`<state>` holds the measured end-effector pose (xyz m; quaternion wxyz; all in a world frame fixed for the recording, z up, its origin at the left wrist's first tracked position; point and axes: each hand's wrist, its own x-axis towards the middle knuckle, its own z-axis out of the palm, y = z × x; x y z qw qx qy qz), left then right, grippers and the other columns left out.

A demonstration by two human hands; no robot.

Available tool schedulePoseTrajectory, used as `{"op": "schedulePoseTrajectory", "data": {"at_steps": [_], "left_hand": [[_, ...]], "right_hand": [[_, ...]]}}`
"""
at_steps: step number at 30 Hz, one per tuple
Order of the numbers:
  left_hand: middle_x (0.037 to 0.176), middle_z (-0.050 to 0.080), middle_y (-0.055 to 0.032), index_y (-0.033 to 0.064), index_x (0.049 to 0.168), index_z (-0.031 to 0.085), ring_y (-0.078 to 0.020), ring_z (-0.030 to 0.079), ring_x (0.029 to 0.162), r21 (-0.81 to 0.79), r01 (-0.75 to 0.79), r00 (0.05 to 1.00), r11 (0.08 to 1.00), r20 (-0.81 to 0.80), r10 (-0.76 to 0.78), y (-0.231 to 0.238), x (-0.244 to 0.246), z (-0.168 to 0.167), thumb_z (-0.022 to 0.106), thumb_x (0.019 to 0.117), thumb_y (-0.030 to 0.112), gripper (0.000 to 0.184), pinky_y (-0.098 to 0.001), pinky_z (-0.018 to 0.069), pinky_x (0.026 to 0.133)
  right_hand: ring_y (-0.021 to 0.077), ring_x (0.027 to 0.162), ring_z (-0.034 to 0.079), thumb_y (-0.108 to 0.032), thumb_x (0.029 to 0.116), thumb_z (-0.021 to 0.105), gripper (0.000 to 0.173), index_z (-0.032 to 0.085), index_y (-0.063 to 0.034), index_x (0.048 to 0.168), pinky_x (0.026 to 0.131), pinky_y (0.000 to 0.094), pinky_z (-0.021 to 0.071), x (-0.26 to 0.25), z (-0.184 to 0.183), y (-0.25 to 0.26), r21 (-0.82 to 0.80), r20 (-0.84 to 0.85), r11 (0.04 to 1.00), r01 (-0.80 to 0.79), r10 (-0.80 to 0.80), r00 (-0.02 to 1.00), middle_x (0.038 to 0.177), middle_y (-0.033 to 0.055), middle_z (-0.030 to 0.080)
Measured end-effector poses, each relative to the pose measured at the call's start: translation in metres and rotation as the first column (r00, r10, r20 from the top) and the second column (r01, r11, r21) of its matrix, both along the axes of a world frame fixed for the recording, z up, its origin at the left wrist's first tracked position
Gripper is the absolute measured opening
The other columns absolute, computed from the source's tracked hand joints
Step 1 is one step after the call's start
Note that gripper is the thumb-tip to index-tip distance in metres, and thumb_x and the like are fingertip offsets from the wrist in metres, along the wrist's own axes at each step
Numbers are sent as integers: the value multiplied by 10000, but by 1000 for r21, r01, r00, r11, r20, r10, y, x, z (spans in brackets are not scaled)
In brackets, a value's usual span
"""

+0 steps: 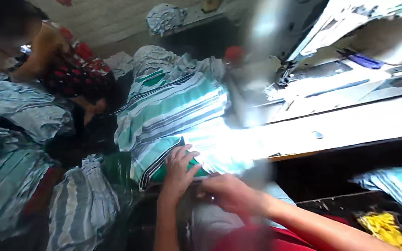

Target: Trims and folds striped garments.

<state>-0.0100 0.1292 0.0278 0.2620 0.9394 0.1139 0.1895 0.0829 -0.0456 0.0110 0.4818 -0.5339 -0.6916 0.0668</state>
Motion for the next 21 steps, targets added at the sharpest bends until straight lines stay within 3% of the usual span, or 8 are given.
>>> {"op": "schedulePoseTrajectory", "data": {"at_steps": [2, 4, 7, 11, 13, 16, 18, 21], "left_hand": [[1195, 731, -42, 135, 1017, 791, -301, 605, 1247, 67, -40, 995, 997, 92, 34, -2, 5, -4, 692, 948, 257, 172, -618, 394, 1039], [1106, 747, -73, 84, 984, 779, -266, 653, 1161, 73, -132, 955, 989, 279, 106, 2, 2, -5, 682, 959, 191, 146, -575, 430, 1019], [1125, 725, -127, 34, 1044, 751, -297, 647, 1154, 35, -375, 830, 926, 458, 318, 15, -13, 3, 667, 964, 131, 151, -571, 433, 1056], [1350, 605, -246, -28, 1310, 617, -445, 534, 1281, -24, -629, 713, 777, 381, 589, 17, -30, 9, 680, 965, 176, 406, -641, 381, 1058], [1241, 640, -236, -46, 1290, 602, -352, 619, 1132, -117, -631, 691, 767, 363, 625, 7, -37, 6, 661, 984, 178, 384, -497, 504, 954], [859, 725, -64, -23, 1021, 688, -116, 711, 756, -295, -502, 750, 813, 319, 579, -17, -46, 4, 569, 1033, 132, 196, -270, 599, 689], [776, 737, -35, -19, 933, 702, -112, 712, 657, -492, -354, 857, 795, 169, 487, -31, -50, 3, 492, 1075, 155, 307, -265, 603, 604], [800, 742, -58, -28, 946, 704, -136, 714, 668, -674, -253, 945, 694, -20, 325, -51, -50, -12, 439, 1102, 217, 394, -290, 605, 614]], "right_hand": [[147, 779, 690, -143, 1009, 591, 151, 690, -34, 1043, 706, 315, 579, 15, -10, -26, -5, -40, 989, 145, -146, 989, 880, 82, 710], [108, 747, 670, -180, 1045, 551, 208, 687, -23, 1039, 685, 280, 567, 31, -17, -51, -29, -88, 953, 303, -304, 949, 847, 72, 697], [57, 713, 650, -188, 1058, 499, 263, 688, -4, 1052, 674, 230, 568, 48, -29, -83, -45, -141, 869, 493, -494, 858, 813, 53, 680], [-57, 705, 591, -225, 1059, 481, 275, 688, -45, 1043, 663, 125, 514, 56, -35, -104, -60, -202, 784, 617, -615, 762, 801, -42, 657], [-87, 691, 563, -240, 1060, 484, 272, 685, -60, 1023, 647, 89, 480, 58, -34, -104, -55, -213, 782, 621, -616, 758, 791, -65, 645], [-87, 696, 559, -230, 1058, 493, 272, 686, -41, 1030, 651, 81, 473, 55, -33, -97, -60, -216, 804, 592, -590, 778, 794, -54, 639], [-77, 702, 574, -238, 1056, 512, 265, 688, -40, 1041, 660, 94, 489, 53, -32, -90, -69, -218, 826, 560, -560, 799, 801, -45, 646], [-68, 702, 576, -241, 1051, 532, 253, 690, -45, 1036, 655, 105, 491, 48, -29, -80, -82, -228, 855, 513, -517, 825, 804, -41, 647]]}}
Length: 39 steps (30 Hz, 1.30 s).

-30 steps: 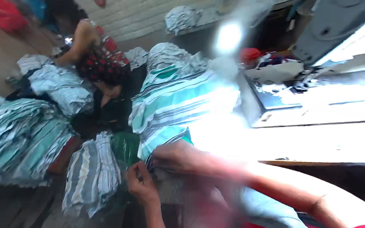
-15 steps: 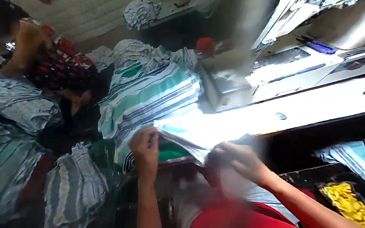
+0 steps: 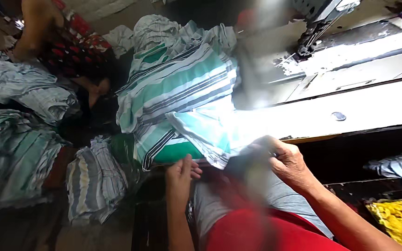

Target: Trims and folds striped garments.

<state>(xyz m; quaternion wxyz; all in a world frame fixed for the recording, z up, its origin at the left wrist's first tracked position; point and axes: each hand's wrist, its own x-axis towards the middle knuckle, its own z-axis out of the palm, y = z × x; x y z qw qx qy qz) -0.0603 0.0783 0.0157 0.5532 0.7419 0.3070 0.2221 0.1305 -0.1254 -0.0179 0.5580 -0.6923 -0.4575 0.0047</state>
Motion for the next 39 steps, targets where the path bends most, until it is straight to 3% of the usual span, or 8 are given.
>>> {"op": "schedulePoseTrajectory", "data": {"at_steps": [6, 10, 15, 21, 28, 33, 36, 39], "left_hand": [[861, 723, -64, -106, 1064, 684, -102, 698, 745, -178, -33, 921, 983, 376, 99, -35, 19, -36, 609, 970, -22, 147, -258, 610, 694], [979, 682, -108, -98, 976, 714, -136, 665, 920, -125, -109, 861, 986, 484, 156, -40, 28, -37, 649, 903, -61, 106, -267, 586, 848], [872, 679, -102, -92, 1055, 612, -149, 693, 769, -394, -36, 862, 919, 452, 228, -44, 33, -17, 494, 1005, -27, 144, -330, 619, 748], [926, 709, -106, -32, 1098, 610, -153, 712, 816, -774, 79, 882, 628, 348, 318, -57, 41, -16, 478, 1050, 41, 159, -317, 613, 782], [904, 720, -131, -85, 1030, 637, -169, 717, 796, -691, 32, 888, 722, 350, 297, -62, 49, -20, 521, 998, -52, 125, -344, 620, 786], [833, 730, -120, -66, 962, 648, -189, 738, 757, -656, 64, 912, 752, 344, 222, -71, 49, -16, 479, 1024, -15, 187, -378, 642, 764], [844, 733, -139, -84, 977, 638, -207, 748, 763, -665, 11, 899, 747, 333, 283, -72, 50, -12, 472, 1036, -16, 189, -385, 649, 754], [884, 737, -162, -84, 1034, 634, -233, 752, 783, -725, -27, 885, 688, 303, 354, -68, 48, -7, 457, 1055, 12, 202, -399, 649, 744]], "right_hand": [[-57, 694, 581, -206, 1034, 571, 197, 689, -48, 1038, 636, 104, 489, -8, -1, 8, -22, -85, 995, -93, 91, 992, 823, -35, 661], [-38, 693, 588, -214, 1035, 578, 191, 689, -60, 1046, 635, 121, 495, -14, -4, 9, -64, -104, 989, -136, 129, 986, 827, -23, 660], [-32, 701, 583, -220, 1031, 593, 192, 696, -58, 1045, 634, 126, 487, -18, 4, 16, -47, -82, 989, -138, 134, 988, 829, -16, 658], [-10, 742, 613, -226, 1025, 614, 197, 696, -52, 1063, 674, 149, 514, -21, 12, 16, -67, -91, 985, -158, 152, 984, 867, 5, 680], [21, 808, 648, -280, 983, 677, 268, 670, -53, 1124, 726, 186, 550, -28, 8, 4, -66, -122, 995, -79, 71, 990, 928, 13, 699], [111, 802, 691, -202, 960, 700, 188, 735, -58, 1076, 714, 262, 568, -34, 1, 16, -9, 164, 1000, 9, -7, 986, 922, 80, 727], [33, 794, 643, -110, 984, 645, 120, 719, -18, 1005, 729, 181, 542, -35, 10, 19, 127, -113, 990, -68, 83, 990, 895, 28, 699], [-6, 700, 580, -117, 982, 619, 74, 690, -121, 961, 646, 162, 491, -31, 20, 12, 226, -452, 973, -46, 146, 880, 812, -74, 653]]}}
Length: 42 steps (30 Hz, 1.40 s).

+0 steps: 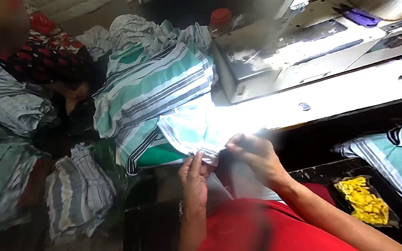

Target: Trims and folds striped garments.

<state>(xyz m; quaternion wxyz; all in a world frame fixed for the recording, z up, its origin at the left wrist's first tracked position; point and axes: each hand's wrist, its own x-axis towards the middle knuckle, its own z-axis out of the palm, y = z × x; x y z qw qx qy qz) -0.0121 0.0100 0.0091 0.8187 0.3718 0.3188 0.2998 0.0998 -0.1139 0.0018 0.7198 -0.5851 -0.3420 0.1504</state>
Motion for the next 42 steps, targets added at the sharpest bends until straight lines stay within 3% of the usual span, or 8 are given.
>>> {"op": "schedulePoseTrajectory", "data": {"at_steps": [3, 6, 9, 14, 21, 29, 37, 42], "left_hand": [[881, 732, -162, -79, 1054, 632, -234, 747, 765, -47, 6, 1000, 999, 1, -6, 2, -1, 3, 465, 1061, 30, 200, -399, 648, 727], [921, 727, -171, -89, 1119, 604, -237, 746, 788, -71, 37, 999, 997, 13, -36, 1, -1, 6, 472, 1042, -10, 172, -410, 648, 745], [917, 727, -168, -83, 1098, 598, -232, 747, 790, -59, 56, 998, 997, 22, -55, -2, 0, 8, 483, 1031, -25, 145, -409, 647, 758], [903, 730, -169, -92, 1053, 618, -238, 750, 789, -28, 28, 999, 999, 19, -27, -6, 1, 9, 486, 1024, -42, 144, -406, 649, 759], [853, 739, -150, -88, 991, 635, -220, 754, 765, 39, 30, 999, 999, 29, -31, -8, 0, 9, 466, 1026, -41, 179, -390, 651, 753], [839, 736, -146, -90, 959, 642, -203, 747, 750, 58, 34, 999, 998, 19, -35, -10, 0, 4, 483, 1008, -69, 168, -368, 647, 749], [841, 739, -148, -90, 962, 650, -193, 747, 759, 85, 40, 999, 996, 20, -42, -13, 0, 2, 480, 1010, -68, 178, -348, 643, 743], [847, 735, -153, -86, 977, 637, -215, 749, 766, 15, 31, 999, 999, 9, -31, -12, 2, 6, 451, 1034, -31, 202, -382, 646, 761]], "right_hand": [[3, 668, 552, -211, 1009, 610, 76, 617, -142, 979, 627, 168, 471, 11, -4, -7, -113, 41, 994, 6, -1, 999, 770, -77, 598], [49, 853, 646, -430, 1047, 536, 389, 568, -81, 1217, 765, 263, 550, 6, -13, -13, -332, 261, 938, 100, -10, 965, 951, -1, 671], [88, 966, 673, -353, 1073, 512, 387, 580, -13, 1246, 853, 268, 559, -4, -17, -13, -310, 418, 938, 154, -11, 908, 1057, 86, 701], [131, 865, 681, -328, 1048, 585, 347, 648, -23, 1203, 771, 287, 569, -6, -22, -12, -235, 533, 956, 176, -25, 846, 992, 111, 709], [137, 898, 710, -345, 1027, 617, 366, 649, -15, 1181, 770, 297, 583, -4, -22, -13, -250, 567, 948, 198, -23, 823, 1021, 103, 736], [133, 826, 697, -355, 1030, 608, 352, 655, -33, 1164, 711, 296, 572, -7, -21, -12, -289, 566, 936, 201, -3, 825, 964, 86, 728], [44, 804, 670, -279, 1048, 589, 255, 649, -38, 1103, 717, 224, 552, -5, -20, -12, -250, 351, 967, 50, 42, 936, 927, 30, 723], [74, 861, 692, -341, 1041, 592, 315, 649, -47, 1140, 748, 268, 568, -5, -24, -13, -279, 403, 953, 118, 5, 915, 968, 43, 734]]}}
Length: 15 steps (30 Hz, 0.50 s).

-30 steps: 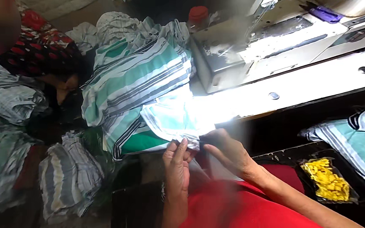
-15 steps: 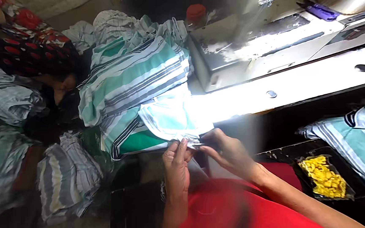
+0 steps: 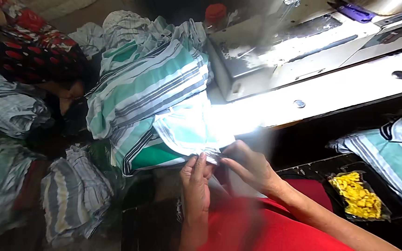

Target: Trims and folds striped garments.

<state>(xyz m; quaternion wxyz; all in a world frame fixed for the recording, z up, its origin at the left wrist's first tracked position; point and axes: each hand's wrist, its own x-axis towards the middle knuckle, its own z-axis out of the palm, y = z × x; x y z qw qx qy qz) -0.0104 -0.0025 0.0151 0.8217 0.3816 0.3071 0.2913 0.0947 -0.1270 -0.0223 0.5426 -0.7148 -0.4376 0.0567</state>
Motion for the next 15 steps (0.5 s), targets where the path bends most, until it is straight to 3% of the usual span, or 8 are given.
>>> {"op": "schedulePoseTrajectory", "data": {"at_steps": [7, 12, 15], "left_hand": [[831, 730, -133, -68, 948, 649, -191, 743, 775, -1, 10, 1000, 1000, 3, -10, -2, 1, -3, 445, 1045, -1, 235, -362, 635, 788], [831, 729, -131, -70, 939, 657, -185, 740, 788, 6, 11, 1000, 1000, 20, -11, -3, 1, -6, 452, 1040, -6, 237, -352, 626, 817], [845, 735, -141, -74, 943, 663, -188, 743, 802, -4, 20, 999, 1000, 35, -20, -2, 1, -7, 444, 1043, -5, 250, -351, 623, 826]], "right_hand": [[135, 827, 704, -347, 1033, 601, 335, 650, -33, 1137, 697, 312, 572, -3, 1, 5, -28, 128, 998, 60, -56, 990, 952, 80, 733], [129, 827, 711, -320, 1038, 599, 302, 657, -33, 1113, 703, 288, 572, -4, 0, 10, -16, 179, 995, 102, -97, 979, 939, 73, 740], [98, 826, 704, -281, 1043, 594, 265, 659, -29, 1094, 717, 259, 569, -4, -3, 12, 45, 126, 995, 91, -96, 987, 926, 62, 736]]}}
